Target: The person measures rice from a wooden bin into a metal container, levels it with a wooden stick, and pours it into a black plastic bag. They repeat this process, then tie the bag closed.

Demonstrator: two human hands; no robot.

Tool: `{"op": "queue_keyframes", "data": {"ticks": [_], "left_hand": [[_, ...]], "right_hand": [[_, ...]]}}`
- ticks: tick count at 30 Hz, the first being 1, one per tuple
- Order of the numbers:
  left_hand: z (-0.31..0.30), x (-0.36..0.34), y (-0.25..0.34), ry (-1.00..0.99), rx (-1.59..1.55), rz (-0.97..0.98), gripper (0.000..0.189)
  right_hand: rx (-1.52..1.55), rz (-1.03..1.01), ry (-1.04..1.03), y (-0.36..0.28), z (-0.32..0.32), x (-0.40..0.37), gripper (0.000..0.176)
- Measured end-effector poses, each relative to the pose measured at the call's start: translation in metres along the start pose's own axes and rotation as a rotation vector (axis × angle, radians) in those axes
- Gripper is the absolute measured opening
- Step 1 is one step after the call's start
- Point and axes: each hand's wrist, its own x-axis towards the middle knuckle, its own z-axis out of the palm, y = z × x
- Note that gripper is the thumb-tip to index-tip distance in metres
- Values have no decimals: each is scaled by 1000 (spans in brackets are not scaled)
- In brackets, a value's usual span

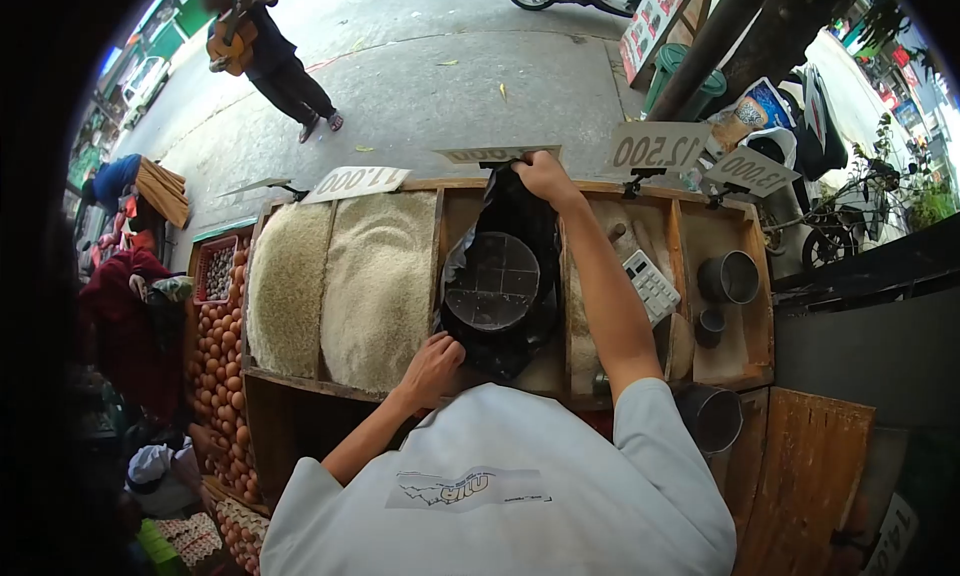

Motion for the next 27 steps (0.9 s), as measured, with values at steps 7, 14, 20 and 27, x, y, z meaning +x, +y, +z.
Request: {"op": "queue_keyframes", "data": {"ticks": [7,14,20,27], "left_hand": [[-99,11,35,521,-542,-281,14],[-139,49,66,590,-119,-94,16],[-62,114,14,-32,-300,-407,47],[-19,92,-7,201,-272,-755,89]], "right_hand": [[-342,-6,-61,-68,-37,-18,28],[48,-233,256,-103,-5,-122,15],[-423,-61,33,-15,53,-136,39],[-490,290,-357,44,7,-130,71]]}}
